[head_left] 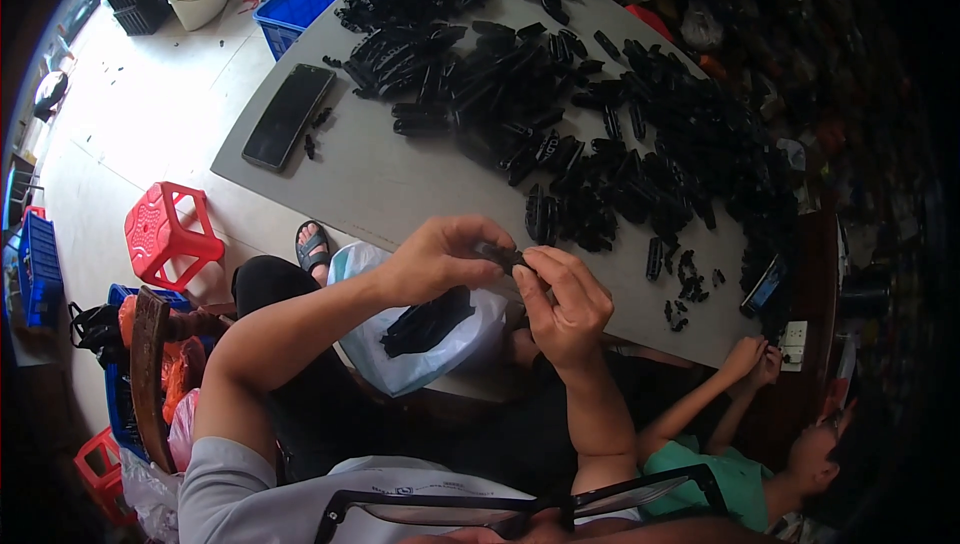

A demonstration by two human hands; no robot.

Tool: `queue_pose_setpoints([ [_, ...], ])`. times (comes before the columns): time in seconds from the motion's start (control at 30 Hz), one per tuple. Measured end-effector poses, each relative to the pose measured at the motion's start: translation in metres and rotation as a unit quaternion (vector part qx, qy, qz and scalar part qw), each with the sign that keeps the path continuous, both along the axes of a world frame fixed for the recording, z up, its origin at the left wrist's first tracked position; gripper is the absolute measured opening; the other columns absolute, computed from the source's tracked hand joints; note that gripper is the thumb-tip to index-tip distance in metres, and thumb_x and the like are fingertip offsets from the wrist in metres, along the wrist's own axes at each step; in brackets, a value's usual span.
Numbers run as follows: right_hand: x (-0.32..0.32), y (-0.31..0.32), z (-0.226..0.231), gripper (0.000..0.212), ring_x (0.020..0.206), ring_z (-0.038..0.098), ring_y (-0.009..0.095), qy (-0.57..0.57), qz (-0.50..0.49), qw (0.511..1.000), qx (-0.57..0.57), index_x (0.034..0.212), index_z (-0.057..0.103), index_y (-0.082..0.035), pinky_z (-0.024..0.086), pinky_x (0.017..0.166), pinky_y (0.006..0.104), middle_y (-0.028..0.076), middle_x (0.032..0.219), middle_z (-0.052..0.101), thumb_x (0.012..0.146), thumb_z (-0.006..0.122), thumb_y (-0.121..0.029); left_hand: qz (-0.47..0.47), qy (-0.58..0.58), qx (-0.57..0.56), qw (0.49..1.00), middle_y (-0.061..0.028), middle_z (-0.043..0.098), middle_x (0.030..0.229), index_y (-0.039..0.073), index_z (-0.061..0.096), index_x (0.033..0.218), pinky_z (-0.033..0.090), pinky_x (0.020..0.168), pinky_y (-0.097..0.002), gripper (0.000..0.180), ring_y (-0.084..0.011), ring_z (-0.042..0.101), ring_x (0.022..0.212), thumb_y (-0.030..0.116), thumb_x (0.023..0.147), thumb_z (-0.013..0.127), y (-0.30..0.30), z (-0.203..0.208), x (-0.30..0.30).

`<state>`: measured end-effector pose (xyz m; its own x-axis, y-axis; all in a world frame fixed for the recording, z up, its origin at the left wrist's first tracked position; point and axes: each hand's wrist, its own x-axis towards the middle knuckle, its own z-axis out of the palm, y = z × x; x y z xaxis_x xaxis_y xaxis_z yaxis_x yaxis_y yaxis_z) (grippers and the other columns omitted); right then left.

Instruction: The person assembles black plastic components by fitting small plastic pieces into larger plastic parts by hand, placing the assembled pieces into a bag and arranging parts on the table.

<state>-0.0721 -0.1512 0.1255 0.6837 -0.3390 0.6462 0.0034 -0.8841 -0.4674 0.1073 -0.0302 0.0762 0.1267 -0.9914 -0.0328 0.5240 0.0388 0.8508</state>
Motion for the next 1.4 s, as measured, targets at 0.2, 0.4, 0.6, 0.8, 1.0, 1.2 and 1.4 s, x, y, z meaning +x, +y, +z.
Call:
queue_pose_setpoints([
  [0.2,0.003,0.004,0.001,0.017,0.088,0.079,0.029,0.012,0.021,0.999,0.033,0.105,0.077,0.000,0.064,0.075,0.0365,0.015,0.102,0.078,0.089,0.082,-0.003,-0.016,-0.021,-0.012,1.000,-0.0049,0.070,0.103,-0.002,0.066,0.125,0.053,0.075,-0.0249,0.032,-0.0096,0.066,0.087,0.003,0.095,0.075,0.000,0.002,0.001],
  [0.4,0.005,0.004,-0.002,0.016,0.088,0.079,0.029,0.028,0.014,1.000,0.000,0.104,0.078,0.000,0.065,0.074,0.0368,0.015,0.102,0.078,0.088,0.082,-0.002,-0.029,-0.041,-0.012,0.999,-0.0077,0.073,0.102,-0.003,0.064,0.125,0.062,0.080,-0.0282,0.030,-0.0139,0.074,0.086,0.004,0.098,0.075,0.001,0.001,0.005],
  [0.6,0.004,0.002,0.008,0.021,0.080,0.076,0.019,0.141,0.006,0.962,0.235,0.111,0.074,0.001,0.059,0.065,0.0312,0.013,0.098,0.078,0.092,0.079,-0.006,-0.028,-0.029,0.021,0.999,-0.0081,0.071,0.104,-0.002,0.063,0.125,0.058,0.080,-0.0292,0.025,-0.0144,0.071,0.089,0.011,0.104,0.068,0.003,0.007,0.009],
  [0.8,0.003,-0.016,-0.006,0.022,0.078,0.072,0.013,0.230,0.090,0.820,0.516,0.110,0.069,0.002,0.055,0.069,0.0290,0.010,0.091,0.077,0.101,0.072,-0.018,-0.033,-0.050,-0.005,0.998,-0.0077,0.071,0.104,0.000,0.063,0.123,0.058,0.082,-0.0299,0.023,-0.0139,0.070,0.090,0.016,0.107,0.067,0.003,0.005,0.007],
  [1.0,0.000,-0.014,-0.020,0.028,0.078,0.074,0.020,0.219,0.092,0.864,0.444,0.113,0.068,0.000,0.057,0.069,0.0339,0.013,0.087,0.077,0.099,0.075,-0.023,-0.011,-0.129,0.006,0.992,-0.0087,0.073,0.100,0.000,0.065,0.118,0.057,0.080,-0.0304,0.023,-0.0180,0.072,0.087,0.019,0.105,0.069,-0.004,0.005,0.007],
  [1.2,0.003,0.011,-0.010,0.036,0.083,0.077,0.029,0.352,0.107,0.905,0.212,0.116,0.072,-0.003,0.060,0.075,0.0402,0.014,0.090,0.078,0.089,0.082,-0.024,0.293,-0.723,-0.010,0.626,-0.0148,0.070,0.122,0.004,0.066,0.125,0.056,0.095,-0.0447,0.035,-0.0346,0.064,0.121,0.017,0.093,0.072,-0.030,0.009,0.035],
  [1.4,-0.008,-0.029,-0.017,0.033,0.079,0.076,0.028,0.243,-0.161,0.953,0.080,0.119,0.072,-0.009,0.059,0.071,0.0415,0.008,0.087,0.077,0.090,0.081,-0.021,0.274,-0.782,-0.038,0.559,-0.0127,0.067,0.130,0.006,0.066,0.129,0.043,0.116,-0.0495,0.040,-0.0357,0.055,0.135,0.010,0.090,0.071,-0.052,-0.006,0.059],
])
